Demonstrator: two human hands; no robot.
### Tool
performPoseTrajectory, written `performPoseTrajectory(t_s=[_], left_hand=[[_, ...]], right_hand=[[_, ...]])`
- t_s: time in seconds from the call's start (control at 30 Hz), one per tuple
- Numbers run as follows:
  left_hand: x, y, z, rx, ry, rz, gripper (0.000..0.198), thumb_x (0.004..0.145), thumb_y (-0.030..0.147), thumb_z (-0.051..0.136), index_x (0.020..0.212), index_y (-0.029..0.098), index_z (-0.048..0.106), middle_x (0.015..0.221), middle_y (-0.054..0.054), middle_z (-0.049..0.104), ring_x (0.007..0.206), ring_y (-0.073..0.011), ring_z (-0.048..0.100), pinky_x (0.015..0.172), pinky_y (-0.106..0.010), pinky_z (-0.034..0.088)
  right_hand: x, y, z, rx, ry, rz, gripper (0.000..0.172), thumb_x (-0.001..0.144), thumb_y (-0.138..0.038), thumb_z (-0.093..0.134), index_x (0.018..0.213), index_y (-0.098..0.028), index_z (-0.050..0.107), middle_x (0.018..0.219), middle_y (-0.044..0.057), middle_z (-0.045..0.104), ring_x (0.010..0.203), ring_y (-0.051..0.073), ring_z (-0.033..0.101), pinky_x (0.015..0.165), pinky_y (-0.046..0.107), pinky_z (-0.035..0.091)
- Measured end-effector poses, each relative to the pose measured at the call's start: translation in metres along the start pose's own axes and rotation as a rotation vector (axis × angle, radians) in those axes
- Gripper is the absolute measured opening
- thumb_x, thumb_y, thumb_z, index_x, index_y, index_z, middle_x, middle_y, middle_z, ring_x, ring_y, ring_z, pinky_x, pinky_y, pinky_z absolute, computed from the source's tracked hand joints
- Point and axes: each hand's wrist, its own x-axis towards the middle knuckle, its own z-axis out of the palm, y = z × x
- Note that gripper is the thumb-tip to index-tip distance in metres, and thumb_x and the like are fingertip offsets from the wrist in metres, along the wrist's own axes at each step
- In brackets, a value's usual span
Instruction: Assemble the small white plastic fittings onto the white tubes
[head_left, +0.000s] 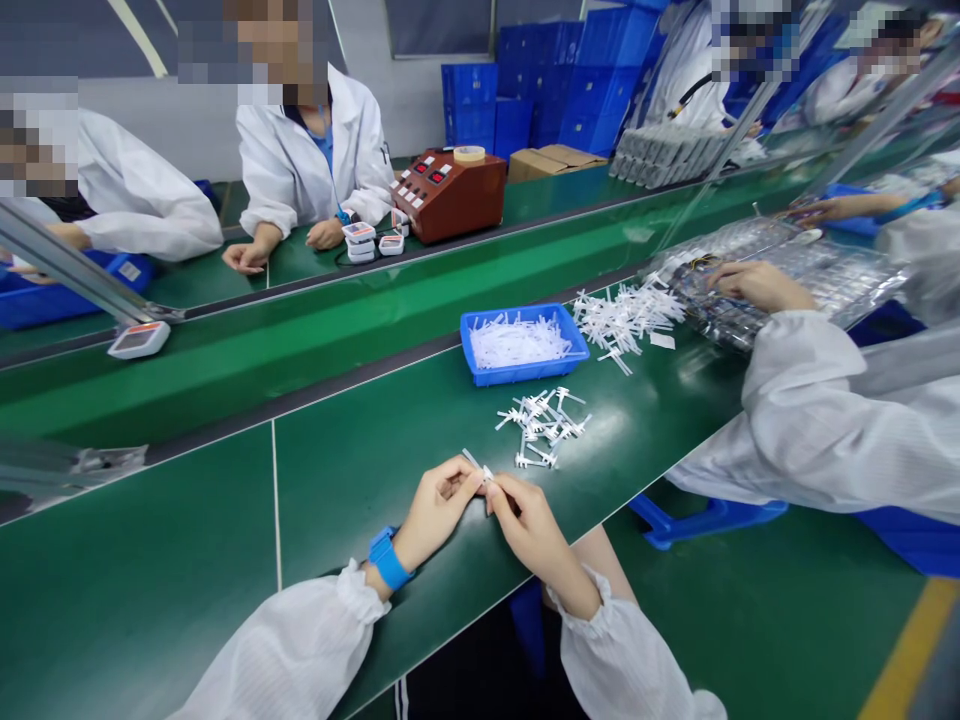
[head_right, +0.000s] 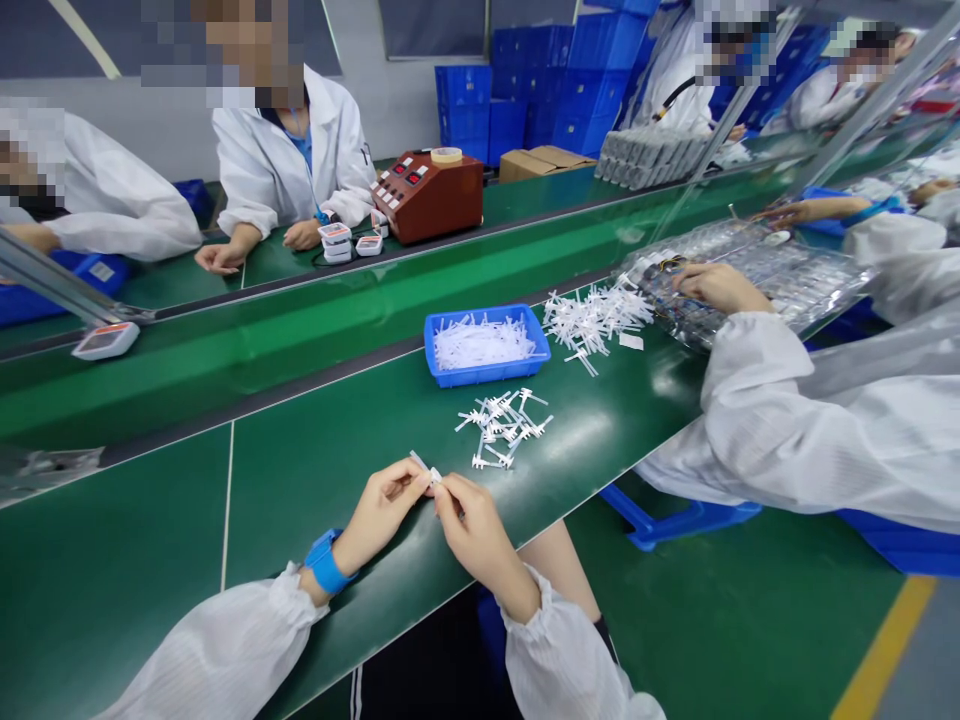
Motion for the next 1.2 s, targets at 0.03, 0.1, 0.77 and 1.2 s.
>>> performPoseTrajectory(t_s=[0.03, 0.1, 0.77, 1.2], left_hand=[[0.0, -0.0005, 0.0003, -0.002, 0.005, 0.0, 0.027, 0.087, 0.037, 0.057, 0.076, 0.013, 0.061, 0.074, -0.003, 0.061, 0.072, -0.0139, 0.055, 0.069, -0.024, 0.043], [-0.0003, -0.0009, 0.0008, 0.001, 0.014, 0.006, 0.027, 0.087, 0.036, 0.058, 0.074, 0.013, 0.061, 0.073, -0.002, 0.06, 0.071, -0.0137, 0.054, 0.068, -0.024, 0.042], [0.0004, -0.0012, -0.0004, 0.072, 0.004, 0.072, 0.024, 0.088, 0.032, 0.057, 0.074, 0.013, 0.064, 0.077, -0.004, 0.058, 0.073, -0.014, 0.053, 0.068, -0.024, 0.041], [0.0026, -0.001, -0.0013, 0.088, -0.014, 0.086, 0.024, 0.089, 0.031, 0.056, 0.074, 0.014, 0.064, 0.076, -0.003, 0.056, 0.072, -0.0137, 0.052, 0.067, -0.024, 0.041]], right_hand=[[0.0002, -0.0005, 0.0001, 0.008, 0.009, 0.007, 0.028, 0.095, -0.025, 0.041, 0.068, -0.018, 0.048, 0.064, -0.002, 0.047, 0.058, 0.011, 0.045, 0.057, 0.023, 0.033], [0.0001, -0.0015, 0.0005, 0.025, 0.026, 0.019, 0.024, 0.094, -0.025, 0.044, 0.072, -0.018, 0.051, 0.063, -0.002, 0.046, 0.056, 0.011, 0.043, 0.055, 0.023, 0.033], [-0.0024, 0.0008, 0.0006, 0.084, 0.017, 0.055, 0.019, 0.093, -0.027, 0.047, 0.079, -0.017, 0.054, 0.067, -0.003, 0.049, 0.06, 0.01, 0.044, 0.057, 0.021, 0.035], [-0.0024, 0.001, -0.0003, 0.087, 0.038, 0.054, 0.017, 0.092, -0.026, 0.049, 0.079, -0.017, 0.055, 0.065, -0.003, 0.049, 0.058, 0.01, 0.044, 0.056, 0.022, 0.035]])
